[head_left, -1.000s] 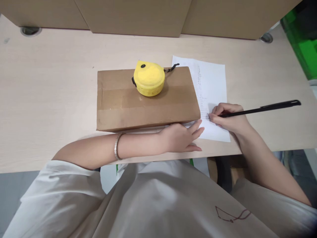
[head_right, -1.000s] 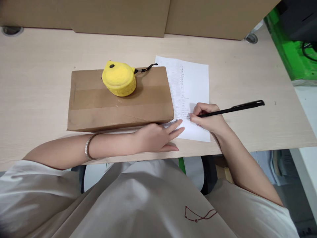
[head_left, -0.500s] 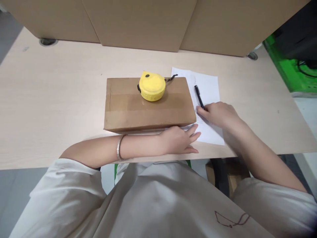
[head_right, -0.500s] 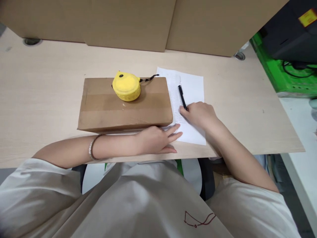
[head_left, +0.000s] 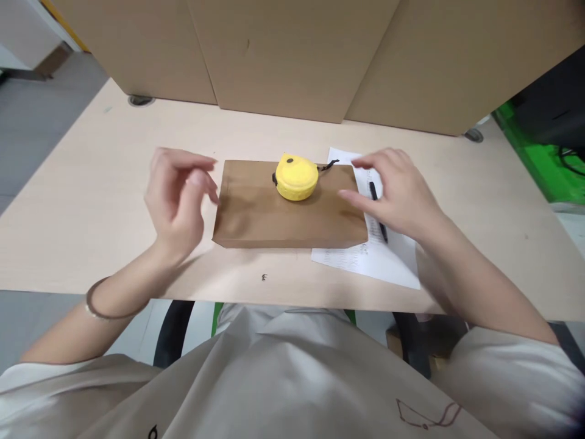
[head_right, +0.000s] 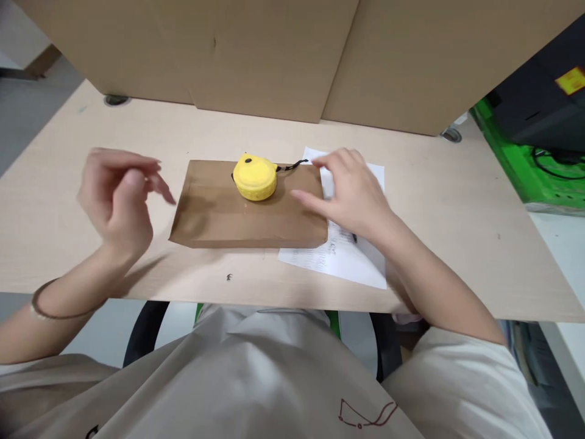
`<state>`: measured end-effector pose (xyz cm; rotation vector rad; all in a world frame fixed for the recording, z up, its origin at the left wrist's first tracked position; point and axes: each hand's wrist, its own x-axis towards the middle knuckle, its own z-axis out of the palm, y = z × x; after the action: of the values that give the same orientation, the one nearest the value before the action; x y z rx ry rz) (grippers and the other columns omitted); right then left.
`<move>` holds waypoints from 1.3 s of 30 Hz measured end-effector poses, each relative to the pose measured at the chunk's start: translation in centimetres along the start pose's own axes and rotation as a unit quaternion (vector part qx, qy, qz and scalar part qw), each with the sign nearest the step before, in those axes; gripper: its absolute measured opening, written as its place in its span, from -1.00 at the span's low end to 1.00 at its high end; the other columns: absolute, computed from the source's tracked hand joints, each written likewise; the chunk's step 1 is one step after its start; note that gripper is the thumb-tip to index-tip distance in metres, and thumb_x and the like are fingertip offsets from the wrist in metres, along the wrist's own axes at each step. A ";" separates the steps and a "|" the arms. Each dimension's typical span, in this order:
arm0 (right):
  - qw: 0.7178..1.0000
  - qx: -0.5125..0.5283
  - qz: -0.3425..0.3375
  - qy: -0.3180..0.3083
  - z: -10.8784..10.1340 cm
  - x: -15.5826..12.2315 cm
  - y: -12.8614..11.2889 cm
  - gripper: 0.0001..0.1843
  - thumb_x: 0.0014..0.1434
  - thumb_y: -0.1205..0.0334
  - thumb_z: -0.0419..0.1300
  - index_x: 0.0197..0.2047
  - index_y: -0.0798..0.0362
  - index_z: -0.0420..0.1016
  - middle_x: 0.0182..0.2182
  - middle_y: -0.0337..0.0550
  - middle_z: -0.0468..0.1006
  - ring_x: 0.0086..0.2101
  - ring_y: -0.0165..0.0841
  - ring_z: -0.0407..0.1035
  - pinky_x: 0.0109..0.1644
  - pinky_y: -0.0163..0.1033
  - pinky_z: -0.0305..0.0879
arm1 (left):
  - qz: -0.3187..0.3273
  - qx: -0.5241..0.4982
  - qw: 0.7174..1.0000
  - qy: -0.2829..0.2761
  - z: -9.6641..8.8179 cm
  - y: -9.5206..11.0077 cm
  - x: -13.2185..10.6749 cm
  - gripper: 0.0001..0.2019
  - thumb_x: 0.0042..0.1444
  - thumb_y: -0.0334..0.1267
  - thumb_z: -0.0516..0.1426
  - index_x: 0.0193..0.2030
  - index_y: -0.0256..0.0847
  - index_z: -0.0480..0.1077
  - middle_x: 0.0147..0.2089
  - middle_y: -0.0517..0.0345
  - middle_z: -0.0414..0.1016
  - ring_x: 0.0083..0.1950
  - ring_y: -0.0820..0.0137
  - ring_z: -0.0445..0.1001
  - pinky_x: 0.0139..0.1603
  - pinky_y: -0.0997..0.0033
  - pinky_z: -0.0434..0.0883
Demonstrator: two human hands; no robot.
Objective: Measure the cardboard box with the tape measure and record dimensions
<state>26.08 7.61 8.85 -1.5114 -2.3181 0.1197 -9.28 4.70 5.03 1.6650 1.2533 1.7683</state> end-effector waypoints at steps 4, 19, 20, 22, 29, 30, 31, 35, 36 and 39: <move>0.994 0.025 -0.086 -0.057 2.3 4.6 -3.6 0.04 0.11 -0.41 0.45 0.44 0.08 0.40 0.30 0.29 0.49 0.30 0.34 0.35 0.37 0.41 0.26 | -0.181 -0.102 0.967 0.148 0.7 -3.8 1.6 -0.91 0.33 -0.29 0.19 -0.25 -0.10 0.43 -0.16 0.14 0.51 -0.26 0.45 0.52 -0.15 0.34 0.55; 0.879 0.415 0.217 0.093 -2.1 1.1 2.3 -0.59 0.04 0.08 0.51 -0.10 -0.05 0.50 -0.11 -0.01 0.72 -0.11 -0.08 0.64 0.22 0.13 0.52 | -0.387 -0.034 0.921 -0.018 3.0 -1.9 0.0 -0.79 0.26 -0.33 0.20 0.00 -0.18 0.59 -0.06 0.03 0.74 -0.08 0.28 0.69 -0.08 0.36 0.63; 0.875 0.415 0.237 0.081 -2.0 0.6 2.4 -0.63 0.10 0.04 0.48 -0.10 -0.04 0.52 -0.13 -0.01 0.73 -0.07 -0.05 0.65 0.28 0.14 0.49 | -0.382 -0.032 0.923 -0.024 2.9 -2.0 0.0 -0.80 0.27 -0.31 0.19 -0.02 -0.18 0.60 -0.07 0.03 0.74 -0.07 0.27 0.68 -0.07 0.37 0.63; 0.865 0.427 0.259 0.037 -1.3 -0.1 2.4 -0.68 0.23 -0.06 0.37 -0.09 -0.03 0.55 -0.14 0.01 0.73 -0.01 0.02 0.65 0.32 0.19 0.46 | -0.365 -0.033 0.930 -0.033 2.8 -2.2 -0.2 -0.81 0.31 -0.24 0.17 -0.08 -0.18 0.61 -0.12 0.05 0.75 -0.06 0.26 0.67 -0.08 0.38 0.63; 0.872 0.415 0.261 -0.016 -1.1 -0.5 -0.4 -0.45 0.40 -0.16 -0.05 0.15 -0.04 0.55 0.01 0.19 0.73 -0.02 0.13 0.65 0.09 0.22 0.56 | -0.370 -0.137 0.919 -0.005 2.9 -2.1 -0.9 -0.61 0.39 0.15 0.15 -0.20 -0.12 0.58 -0.19 0.01 0.74 -0.15 0.18 0.69 -0.18 0.26 0.66; 0.878 0.405 0.254 0.003 -1.5 -0.3 -0.8 -0.39 0.42 -0.18 -0.11 0.19 -0.02 0.54 0.03 0.23 0.72 -0.03 0.13 0.65 0.05 0.20 0.56 | -0.383 -0.164 0.909 -0.009 2.9 -1.7 -0.9 -0.53 0.39 0.25 0.11 -0.12 -0.11 0.59 -0.16 -0.02 0.74 -0.14 0.14 0.70 -0.17 0.20 0.68; 0.885 0.394 0.247 0.022 -1.9 -0.1 -1.1 -0.34 0.43 -0.21 -0.15 0.23 -0.01 0.54 0.04 0.25 0.71 -0.03 0.13 0.65 0.01 0.19 0.56 | -0.387 -0.187 0.903 -0.013 3.0 -1.3 -1.0 -0.45 0.40 0.33 0.06 -0.05 -0.10 0.60 -0.12 -0.03 0.75 -0.11 0.11 0.71 -0.15 0.15 0.70; 0.887 0.410 0.190 0.095 -2.6 1.9 -1.2 -0.20 0.43 -0.32 -0.27 0.25 -0.03 0.57 0.02 0.24 0.70 0.07 0.18 0.58 -0.01 0.21 0.52 | -0.276 -0.163 0.945 0.061 2.6 0.6 -1.6 -0.40 0.40 0.42 0.03 0.09 -0.04 0.56 0.12 0.06 0.72 0.19 0.14 0.66 0.20 0.16 0.67; 0.884 0.423 0.169 0.109 -2.3 2.6 -1.0 -0.16 0.41 -0.38 -0.30 0.23 -0.05 0.57 0.02 0.23 0.69 0.11 0.19 0.56 0.01 0.23 0.52 | -0.224 -0.135 0.962 0.083 2.3 1.0 -2.0 -0.41 0.40 0.43 0.05 0.14 0.00 0.53 0.22 0.09 0.68 0.29 0.15 0.61 0.31 0.18 0.63; 0.882 0.437 0.112 0.140 -0.9 4.9 -0.2 0.05 0.24 -0.62 -0.45 0.17 -0.12 0.53 0.03 0.20 0.62 0.18 0.19 0.50 0.06 0.26 0.50 | -0.045 -0.057 0.995 0.072 1.5 2.3 -3.5 -0.38 0.38 0.43 0.10 0.39 0.17 0.39 0.52 0.15 0.43 0.54 0.13 0.41 0.53 0.10 0.47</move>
<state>24.47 11.77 10.99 -1.1825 -1.4958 0.8259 -6.48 1.24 4.74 1.4178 1.2432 1.8944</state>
